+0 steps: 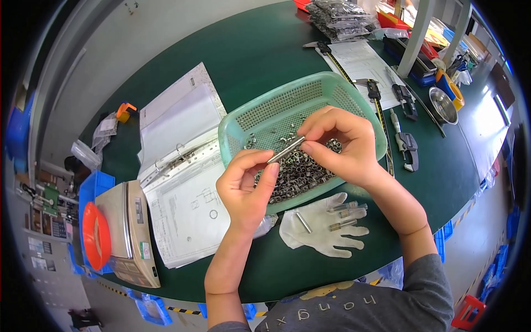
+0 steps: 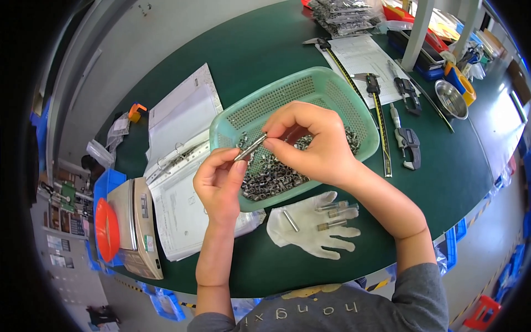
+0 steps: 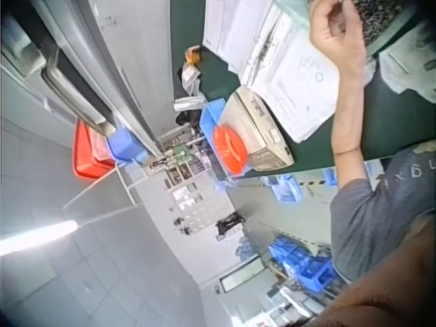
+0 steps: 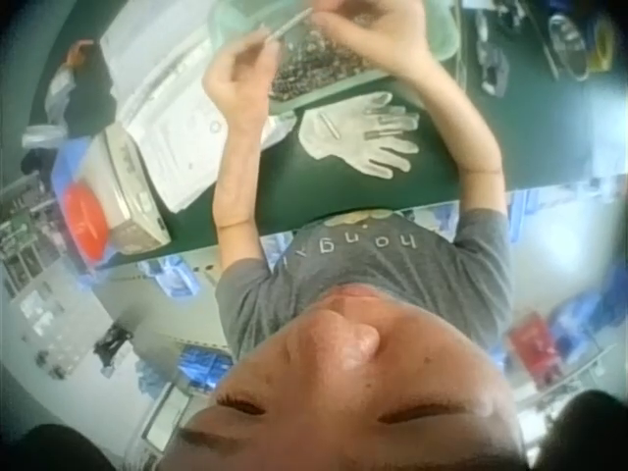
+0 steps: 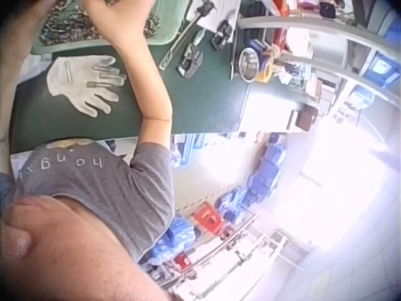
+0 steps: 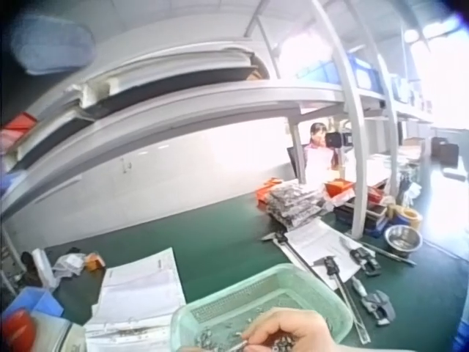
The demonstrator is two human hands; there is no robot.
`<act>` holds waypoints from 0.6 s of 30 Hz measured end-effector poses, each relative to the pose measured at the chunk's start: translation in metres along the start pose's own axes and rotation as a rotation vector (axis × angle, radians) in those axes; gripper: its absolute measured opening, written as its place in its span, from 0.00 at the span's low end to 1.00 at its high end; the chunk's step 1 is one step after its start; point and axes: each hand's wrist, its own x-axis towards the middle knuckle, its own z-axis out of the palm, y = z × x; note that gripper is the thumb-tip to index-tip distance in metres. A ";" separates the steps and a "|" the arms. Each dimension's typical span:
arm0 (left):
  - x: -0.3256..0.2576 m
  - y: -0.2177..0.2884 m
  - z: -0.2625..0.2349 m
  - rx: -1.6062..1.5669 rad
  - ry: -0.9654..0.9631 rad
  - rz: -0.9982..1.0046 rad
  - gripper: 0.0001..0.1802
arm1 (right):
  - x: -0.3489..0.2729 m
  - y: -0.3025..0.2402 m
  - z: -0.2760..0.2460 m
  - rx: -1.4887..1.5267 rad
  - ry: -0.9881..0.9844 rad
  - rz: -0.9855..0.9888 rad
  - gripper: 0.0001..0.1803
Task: Manually inspecting small metal pins or shafts for quality control at a workbench.
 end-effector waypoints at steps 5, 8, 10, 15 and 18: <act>0.004 0.006 0.005 0.098 0.000 0.067 0.10 | 0.001 -0.001 0.002 0.180 0.066 0.154 0.09; 0.006 0.003 0.003 0.123 0.076 -0.019 0.09 | 0.005 0.000 -0.005 -0.112 -0.092 -0.049 0.11; 0.007 0.001 0.001 0.037 0.073 -0.082 0.09 | 0.006 -0.002 0.000 -0.229 -0.153 -0.100 0.14; 0.003 -0.002 -0.011 -0.125 0.042 -0.401 0.13 | 0.005 0.008 0.020 -0.422 -0.216 -0.291 0.12; 0.001 -0.026 -0.004 -0.407 -0.050 -0.436 0.10 | -0.006 0.008 0.017 -0.524 -0.284 -0.222 0.11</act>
